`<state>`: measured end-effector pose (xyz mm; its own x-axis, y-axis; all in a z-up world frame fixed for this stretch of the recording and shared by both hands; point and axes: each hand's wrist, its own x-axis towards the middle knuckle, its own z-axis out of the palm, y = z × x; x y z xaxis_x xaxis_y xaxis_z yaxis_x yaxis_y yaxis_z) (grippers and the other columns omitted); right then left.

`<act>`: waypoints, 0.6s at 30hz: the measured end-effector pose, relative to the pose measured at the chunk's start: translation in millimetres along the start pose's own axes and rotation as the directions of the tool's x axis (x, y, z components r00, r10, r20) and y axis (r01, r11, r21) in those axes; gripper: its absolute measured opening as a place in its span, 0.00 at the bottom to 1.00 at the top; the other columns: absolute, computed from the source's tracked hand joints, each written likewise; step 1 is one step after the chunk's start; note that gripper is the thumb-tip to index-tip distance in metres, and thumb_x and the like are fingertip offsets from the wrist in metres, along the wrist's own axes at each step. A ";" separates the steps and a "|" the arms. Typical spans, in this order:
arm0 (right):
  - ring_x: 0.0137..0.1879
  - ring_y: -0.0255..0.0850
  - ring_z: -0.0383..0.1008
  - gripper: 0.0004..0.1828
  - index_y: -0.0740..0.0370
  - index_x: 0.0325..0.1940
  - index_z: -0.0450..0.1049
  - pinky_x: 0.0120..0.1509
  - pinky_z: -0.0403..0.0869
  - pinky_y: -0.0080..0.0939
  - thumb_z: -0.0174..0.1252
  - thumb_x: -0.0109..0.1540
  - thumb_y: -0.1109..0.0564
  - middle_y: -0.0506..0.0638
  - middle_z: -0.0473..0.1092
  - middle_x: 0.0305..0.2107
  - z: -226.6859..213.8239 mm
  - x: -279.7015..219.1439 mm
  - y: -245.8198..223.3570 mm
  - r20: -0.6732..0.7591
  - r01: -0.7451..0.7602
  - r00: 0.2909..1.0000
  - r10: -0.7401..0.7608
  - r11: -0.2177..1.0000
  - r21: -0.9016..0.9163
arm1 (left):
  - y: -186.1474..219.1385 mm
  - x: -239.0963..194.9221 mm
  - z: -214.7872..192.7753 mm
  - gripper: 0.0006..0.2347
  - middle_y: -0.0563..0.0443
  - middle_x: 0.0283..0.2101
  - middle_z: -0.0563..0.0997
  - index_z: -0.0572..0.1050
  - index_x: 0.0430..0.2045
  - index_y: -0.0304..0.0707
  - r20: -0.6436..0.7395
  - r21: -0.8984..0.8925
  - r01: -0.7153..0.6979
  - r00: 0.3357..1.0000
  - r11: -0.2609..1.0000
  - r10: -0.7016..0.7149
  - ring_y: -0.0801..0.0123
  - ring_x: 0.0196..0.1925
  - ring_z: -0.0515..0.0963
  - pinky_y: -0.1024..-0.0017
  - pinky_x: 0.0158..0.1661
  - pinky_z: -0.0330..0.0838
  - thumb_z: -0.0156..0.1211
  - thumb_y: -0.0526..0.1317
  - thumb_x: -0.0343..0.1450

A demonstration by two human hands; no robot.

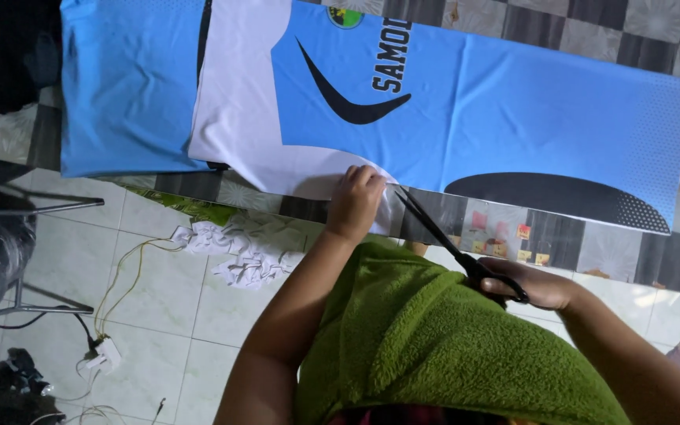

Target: The person uses scissors to cut a blue and white patterned fabric laid out on a tiled floor. They carefully trim the edges and follow the design lines, removing excess material throughout the process.

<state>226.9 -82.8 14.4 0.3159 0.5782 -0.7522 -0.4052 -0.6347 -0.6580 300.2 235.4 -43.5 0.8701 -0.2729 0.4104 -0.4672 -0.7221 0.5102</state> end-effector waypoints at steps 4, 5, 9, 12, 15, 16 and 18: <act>0.44 0.43 0.69 0.33 0.64 0.54 0.64 0.49 0.69 0.43 0.50 0.55 0.37 0.53 0.67 0.39 10.1 7.2 -41.7 -0.083 0.022 0.996 -0.016 0.997 0.072 | -18.1 -14.4 27.8 0.07 0.58 0.30 0.67 0.69 0.24 0.45 -0.067 0.131 -0.011 0.998 0.991 0.020 0.66 0.36 0.71 0.71 0.32 0.69 0.64 0.34 0.62; 0.32 0.44 0.71 0.27 0.68 0.47 0.69 0.39 0.69 0.42 0.53 0.57 0.42 0.55 0.69 0.27 13.0 8.9 -51.9 -0.153 0.047 0.988 -0.027 0.990 0.130 | -17.9 -14.6 26.9 0.07 0.59 0.30 0.67 0.69 0.24 0.45 -0.070 0.132 -0.014 0.997 0.991 0.024 0.66 0.35 0.71 0.71 0.32 0.69 0.63 0.35 0.63; 0.21 0.45 0.72 0.23 0.72 0.41 0.73 0.28 0.69 0.42 0.55 0.59 0.46 0.57 0.70 0.14 16.8 26.3 -27.4 -0.196 0.109 0.978 -0.069 0.973 0.202 | -14.5 -12.9 21.0 0.05 0.57 0.31 0.67 0.68 0.25 0.44 -0.077 0.125 -0.013 0.997 0.992 0.023 0.64 0.35 0.71 0.69 0.31 0.68 0.60 0.35 0.65; 0.22 0.46 0.73 0.23 0.72 0.42 0.72 0.29 0.70 0.43 0.56 0.59 0.46 0.58 0.70 0.14 21.1 33.0 -24.1 -0.212 0.132 0.974 -0.083 0.964 0.230 | -15.7 -13.6 21.7 0.05 0.58 0.32 0.66 0.68 0.27 0.45 -0.079 0.132 -0.018 0.996 0.991 0.029 0.65 0.35 0.71 0.69 0.31 0.68 0.59 0.36 0.66; 0.21 0.48 0.73 0.24 0.71 0.43 0.72 0.28 0.70 0.44 0.56 0.58 0.46 0.60 0.70 0.13 20.3 29.0 -42.9 -0.217 0.141 0.971 -0.096 0.968 0.206 | -13.2 -13.6 17.8 0.04 0.57 0.32 0.66 0.67 0.26 0.44 -0.089 0.106 -0.009 0.996 0.994 0.018 0.64 0.35 0.71 0.69 0.31 0.68 0.57 0.37 0.67; 0.21 0.48 0.73 0.24 0.71 0.43 0.72 0.28 0.70 0.44 0.56 0.58 0.46 0.60 0.70 0.13 19.1 28.7 -37.9 -0.217 0.141 0.972 -0.095 0.969 0.205 | -12.8 -13.8 17.8 0.04 0.57 0.32 0.66 0.67 0.26 0.44 -0.090 0.105 -0.008 0.996 0.994 0.017 0.64 0.35 0.71 0.69 0.31 0.68 0.57 0.37 0.67; 0.22 0.47 0.75 0.27 0.72 0.48 0.71 0.30 0.72 0.44 0.55 0.58 0.45 0.60 0.71 0.13 16.1 28.4 -28.3 -0.215 0.122 0.973 -0.081 0.975 0.186 | -12.3 -13.3 17.5 0.03 0.57 0.32 0.65 0.67 0.27 0.45 -0.115 0.069 0.009 0.993 0.998 -0.001 0.64 0.34 0.71 0.69 0.31 0.68 0.55 0.36 0.69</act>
<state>233.5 -40.2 12.3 0.5243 0.5041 -0.6863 -0.5163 -0.4528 -0.7270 297.1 236.8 -68.5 0.8468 -0.1970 0.4941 -0.4471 -0.7668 0.4606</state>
